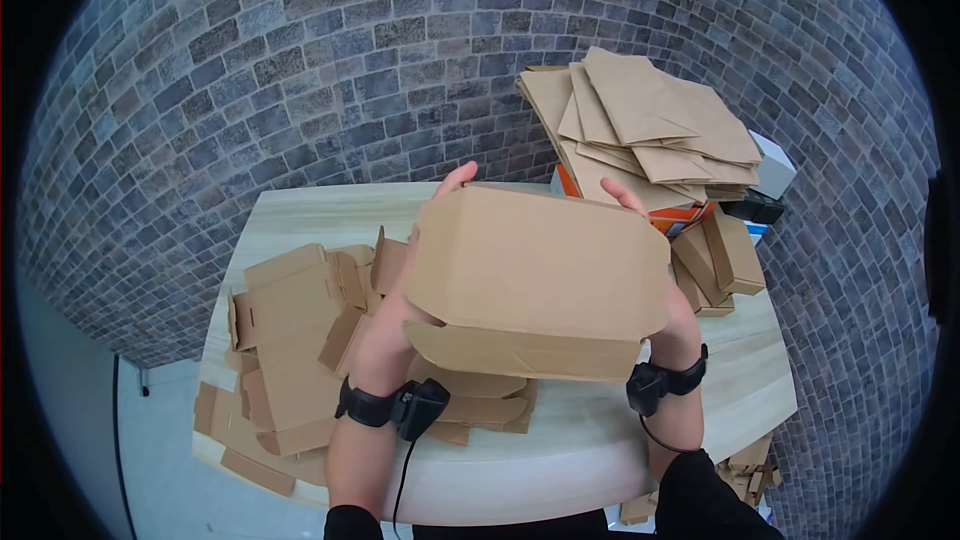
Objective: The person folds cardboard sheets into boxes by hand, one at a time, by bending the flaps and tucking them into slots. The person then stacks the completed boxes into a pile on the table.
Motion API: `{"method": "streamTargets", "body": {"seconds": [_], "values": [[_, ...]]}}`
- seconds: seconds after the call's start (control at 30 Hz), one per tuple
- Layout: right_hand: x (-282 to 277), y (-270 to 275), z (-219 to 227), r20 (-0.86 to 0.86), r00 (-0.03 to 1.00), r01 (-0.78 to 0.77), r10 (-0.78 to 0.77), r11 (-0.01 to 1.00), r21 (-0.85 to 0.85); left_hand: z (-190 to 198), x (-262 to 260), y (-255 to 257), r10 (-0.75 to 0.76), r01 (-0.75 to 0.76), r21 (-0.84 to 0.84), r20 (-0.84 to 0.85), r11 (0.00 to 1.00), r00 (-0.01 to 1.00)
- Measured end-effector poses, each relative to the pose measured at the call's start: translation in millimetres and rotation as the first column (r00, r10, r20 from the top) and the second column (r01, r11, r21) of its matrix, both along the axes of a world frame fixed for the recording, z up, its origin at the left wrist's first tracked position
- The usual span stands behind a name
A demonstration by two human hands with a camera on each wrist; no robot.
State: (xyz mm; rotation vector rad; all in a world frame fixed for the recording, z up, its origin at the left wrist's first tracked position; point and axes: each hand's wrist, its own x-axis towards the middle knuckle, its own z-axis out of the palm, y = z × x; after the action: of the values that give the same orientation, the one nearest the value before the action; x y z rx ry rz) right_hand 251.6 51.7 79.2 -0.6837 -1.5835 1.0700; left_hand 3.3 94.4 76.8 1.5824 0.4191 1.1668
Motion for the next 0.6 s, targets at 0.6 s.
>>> {"method": "streamTargets", "body": {"seconds": [0.6], "values": [[-9.5, 3.1, 0.0, -0.015, 0.859, 0.482, -0.512, 0.799, 0.36, 20.7, -22.9, -7.6, -0.139, 0.203, -0.216, 0.279, 0.955, 0.95]]}}
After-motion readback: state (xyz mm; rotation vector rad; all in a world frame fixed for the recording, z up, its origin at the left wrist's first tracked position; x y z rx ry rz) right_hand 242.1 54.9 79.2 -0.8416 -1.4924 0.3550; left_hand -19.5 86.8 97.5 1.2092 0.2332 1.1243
